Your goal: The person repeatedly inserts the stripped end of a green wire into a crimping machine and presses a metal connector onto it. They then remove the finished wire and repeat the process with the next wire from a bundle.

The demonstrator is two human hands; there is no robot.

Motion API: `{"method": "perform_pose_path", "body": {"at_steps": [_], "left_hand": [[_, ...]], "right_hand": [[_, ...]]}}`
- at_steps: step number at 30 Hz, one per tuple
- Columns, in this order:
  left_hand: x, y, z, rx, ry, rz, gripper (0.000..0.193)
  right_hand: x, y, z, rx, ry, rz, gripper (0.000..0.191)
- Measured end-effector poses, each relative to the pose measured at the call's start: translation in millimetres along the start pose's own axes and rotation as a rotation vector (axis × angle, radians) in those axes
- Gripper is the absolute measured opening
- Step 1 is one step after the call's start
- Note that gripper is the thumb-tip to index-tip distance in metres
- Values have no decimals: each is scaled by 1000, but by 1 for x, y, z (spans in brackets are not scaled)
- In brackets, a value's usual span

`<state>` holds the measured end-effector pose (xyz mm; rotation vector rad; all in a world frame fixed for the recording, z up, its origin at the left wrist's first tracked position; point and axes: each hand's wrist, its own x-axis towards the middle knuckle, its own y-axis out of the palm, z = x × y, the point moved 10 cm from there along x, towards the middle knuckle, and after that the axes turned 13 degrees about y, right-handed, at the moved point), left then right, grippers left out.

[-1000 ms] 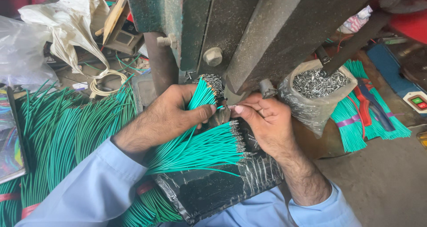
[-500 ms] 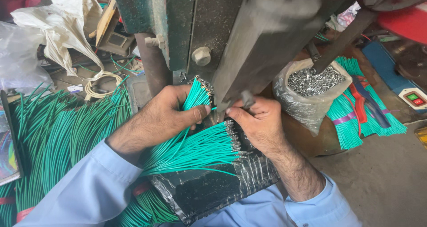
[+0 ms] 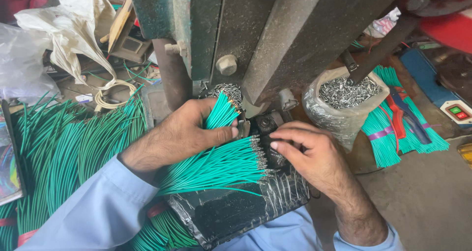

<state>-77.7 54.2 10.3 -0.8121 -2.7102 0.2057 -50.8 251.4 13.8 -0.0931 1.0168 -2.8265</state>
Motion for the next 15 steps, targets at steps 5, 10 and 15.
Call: {"method": "perform_pose_path", "body": {"at_steps": [5, 10, 15], "left_hand": [[4, -1, 0, 8, 12, 3, 20], [3, 1, 4, -64, -32, -12, 21], [3, 0, 3, -88, 12, -14, 19]], "right_hand": [[-19, 8, 26, -313, -329, -96, 15], [-2, 2, -19, -144, -39, -66, 11], [19, 2, -31, 392, -50, -35, 14]]}}
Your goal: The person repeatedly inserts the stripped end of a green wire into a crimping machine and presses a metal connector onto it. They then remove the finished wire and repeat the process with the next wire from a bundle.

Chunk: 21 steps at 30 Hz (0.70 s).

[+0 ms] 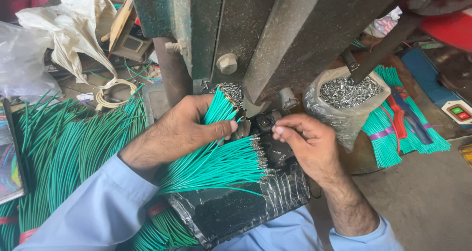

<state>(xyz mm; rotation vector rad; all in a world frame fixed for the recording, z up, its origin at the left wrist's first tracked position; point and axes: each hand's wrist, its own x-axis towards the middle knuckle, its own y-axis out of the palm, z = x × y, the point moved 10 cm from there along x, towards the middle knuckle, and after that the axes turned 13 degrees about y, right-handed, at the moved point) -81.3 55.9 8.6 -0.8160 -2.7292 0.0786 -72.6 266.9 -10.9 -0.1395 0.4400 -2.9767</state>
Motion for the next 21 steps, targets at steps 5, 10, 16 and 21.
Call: {"method": "perform_pose_path", "body": {"at_steps": [5, 10, 16, 21], "left_hand": [[0, -3, 0, 59, 14, -18, 18], [-2, -8, 4, 81, -63, -75, 18], [-2, -7, 6, 83, -92, -72, 20], [-2, -8, 6, 118, -97, -72, 21]], "right_hand": [[12, 25, 11, 184, -93, 69, 13], [21, 39, 11, 237, -26, 132, 10], [23, 37, 5, 49, 5, 42, 10], [25, 30, 3, -50, -7, -18, 6]]}}
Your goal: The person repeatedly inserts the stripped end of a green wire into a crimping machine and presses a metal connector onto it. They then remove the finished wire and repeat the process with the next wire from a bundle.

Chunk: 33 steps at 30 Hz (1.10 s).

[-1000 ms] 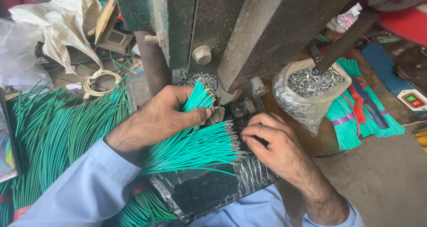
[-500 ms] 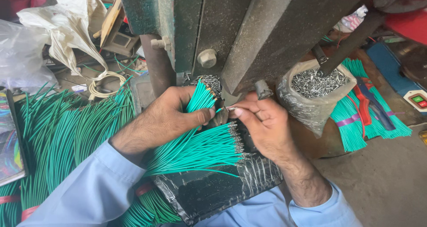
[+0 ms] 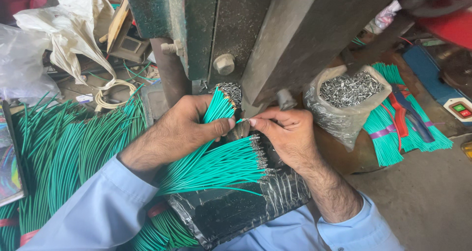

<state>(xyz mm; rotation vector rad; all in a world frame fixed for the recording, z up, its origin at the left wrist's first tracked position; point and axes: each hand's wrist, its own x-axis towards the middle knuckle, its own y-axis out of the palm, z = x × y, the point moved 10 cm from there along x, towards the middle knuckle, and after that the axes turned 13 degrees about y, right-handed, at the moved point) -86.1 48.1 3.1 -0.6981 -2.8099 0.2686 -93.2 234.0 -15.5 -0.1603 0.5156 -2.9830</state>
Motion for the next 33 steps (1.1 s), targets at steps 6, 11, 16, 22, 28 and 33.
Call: {"method": "perform_pose_path", "body": {"at_steps": [6, 11, 16, 22, 28, 33], "left_hand": [[-1, 0, 1, -17, 2, -13, 20], [0, 1, 2, 2, -3, 13, 22], [1, 6, -5, -74, 90, 69, 22], [2, 8, -9, -90, 97, 74, 21], [-1, 5, -15, -112, 98, 42, 22], [0, 3, -7, -51, 59, 25, 20]], "right_hand": [[0, 5, 2, 34, 11, 51, 8], [-14, 7, 16, 218, 44, 152, 13], [-35, -21, 40, -373, -52, 91, 13], [-45, -16, 36, -637, -111, 120, 13], [-22, -32, -2, -170, 79, 105, 17], [-6, -28, -7, 220, 14, 118, 10]]}}
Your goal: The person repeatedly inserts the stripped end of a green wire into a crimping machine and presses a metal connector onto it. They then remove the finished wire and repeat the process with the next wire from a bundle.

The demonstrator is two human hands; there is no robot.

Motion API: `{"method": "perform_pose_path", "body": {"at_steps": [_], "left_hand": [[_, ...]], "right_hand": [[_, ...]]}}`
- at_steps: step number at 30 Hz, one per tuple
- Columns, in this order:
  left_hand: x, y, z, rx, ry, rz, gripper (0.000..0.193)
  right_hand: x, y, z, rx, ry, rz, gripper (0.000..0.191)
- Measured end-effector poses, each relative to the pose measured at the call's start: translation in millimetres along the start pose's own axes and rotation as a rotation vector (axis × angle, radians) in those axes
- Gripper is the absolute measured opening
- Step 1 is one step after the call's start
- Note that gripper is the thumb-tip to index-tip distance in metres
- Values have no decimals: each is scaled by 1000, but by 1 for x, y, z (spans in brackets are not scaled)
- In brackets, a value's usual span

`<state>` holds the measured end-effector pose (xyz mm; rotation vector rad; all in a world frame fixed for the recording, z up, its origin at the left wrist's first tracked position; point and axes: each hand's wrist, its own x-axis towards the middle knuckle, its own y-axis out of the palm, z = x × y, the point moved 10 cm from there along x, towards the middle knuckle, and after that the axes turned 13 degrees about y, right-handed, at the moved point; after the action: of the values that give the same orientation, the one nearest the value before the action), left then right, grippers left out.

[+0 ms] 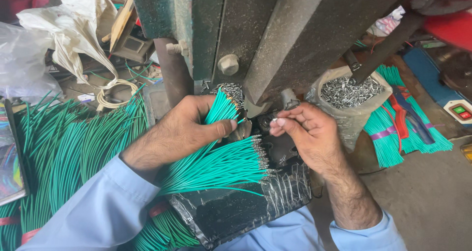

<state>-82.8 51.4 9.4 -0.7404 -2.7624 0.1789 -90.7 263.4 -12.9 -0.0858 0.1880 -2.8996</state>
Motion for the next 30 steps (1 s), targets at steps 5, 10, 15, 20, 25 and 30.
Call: {"method": "perform_pose_path", "body": {"at_steps": [5, 10, 15, 20, 25, 30], "left_hand": [[0, -2, 4, 31, -14, -20, 19], [0, -2, 5, 22, -20, -27, 19], [1, -2, 4, 42, -20, -15, 20], [0, -4, 8, 100, -81, -24, 20], [-2, -3, 2, 46, -36, -20, 22], [0, 2, 0, -2, 31, 30, 23]], "right_hand": [[-2, 34, 11, -35, -109, 19, 13], [6, 42, 10, 22, -33, 40, 12], [11, 37, 3, -120, -6, -29, 12], [12, 30, -2, -232, -11, -87, 10], [-4, 36, 4, -29, 25, 37, 18], [-36, 16, 39, -478, -54, 79, 16]]}}
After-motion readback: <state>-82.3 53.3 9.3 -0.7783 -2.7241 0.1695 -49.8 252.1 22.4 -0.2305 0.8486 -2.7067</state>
